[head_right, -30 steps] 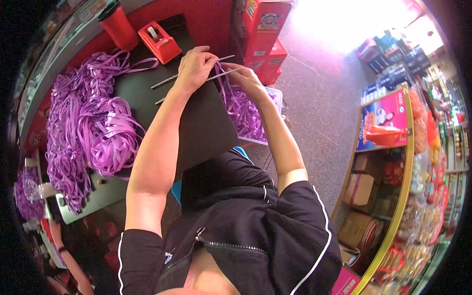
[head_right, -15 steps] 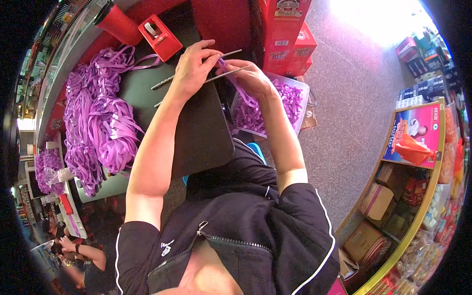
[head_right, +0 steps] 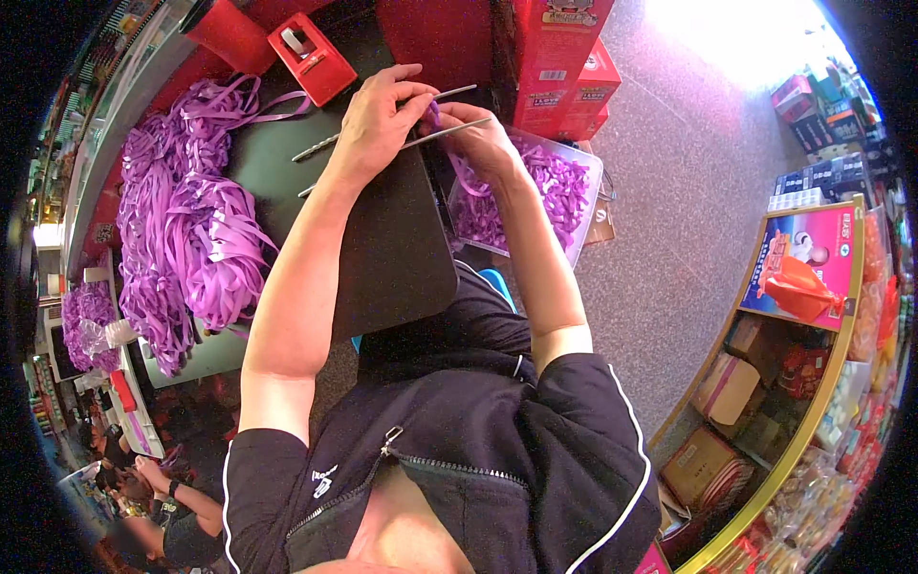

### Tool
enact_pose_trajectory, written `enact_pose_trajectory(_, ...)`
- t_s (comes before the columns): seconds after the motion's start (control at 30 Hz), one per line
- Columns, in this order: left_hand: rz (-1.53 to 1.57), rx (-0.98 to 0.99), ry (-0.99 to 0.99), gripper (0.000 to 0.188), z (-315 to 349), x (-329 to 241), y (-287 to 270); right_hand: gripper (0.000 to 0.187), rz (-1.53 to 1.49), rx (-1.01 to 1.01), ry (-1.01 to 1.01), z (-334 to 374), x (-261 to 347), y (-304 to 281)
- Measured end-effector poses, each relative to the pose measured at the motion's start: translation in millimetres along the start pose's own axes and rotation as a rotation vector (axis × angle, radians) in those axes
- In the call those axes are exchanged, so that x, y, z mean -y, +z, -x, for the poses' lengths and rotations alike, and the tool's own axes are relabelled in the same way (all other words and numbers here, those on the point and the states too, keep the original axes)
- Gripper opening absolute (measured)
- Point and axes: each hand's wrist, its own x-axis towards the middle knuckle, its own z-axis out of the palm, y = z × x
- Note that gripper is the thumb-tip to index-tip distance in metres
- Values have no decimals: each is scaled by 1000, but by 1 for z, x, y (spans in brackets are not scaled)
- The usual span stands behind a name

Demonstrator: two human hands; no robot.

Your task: The recorder is winding purple ribbon strips around metal rods at a workbench.

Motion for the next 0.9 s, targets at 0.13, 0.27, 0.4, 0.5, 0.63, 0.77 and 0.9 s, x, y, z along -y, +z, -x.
enact_pose_trajectory(0.13,11,-53,-8,21,2,-1,2,26,28,-71,-71,8,6,9)
enact_pose_trajectory(0.27,-49,-58,-5,20,2,0,3,25,168,-94,-94,10,4,-2)
enact_pose_trajectory(0.4,-57,-65,-1,21,3,3,3,27,529,-154,-194,15,11,6)
enact_pose_trajectory(0.5,-51,-65,8,22,3,2,3,31,677,-170,-297,11,9,6)
enact_pose_trajectory(0.63,-53,-73,12,22,3,3,3,29,638,-218,-315,6,6,4)
enact_pose_trajectory(0.77,-58,-61,7,22,4,5,3,26,796,-233,-247,6,-3,-5)
enact_pose_trajectory(0.9,-72,-70,16,21,3,4,4,27,903,-180,-204,19,-37,-36)
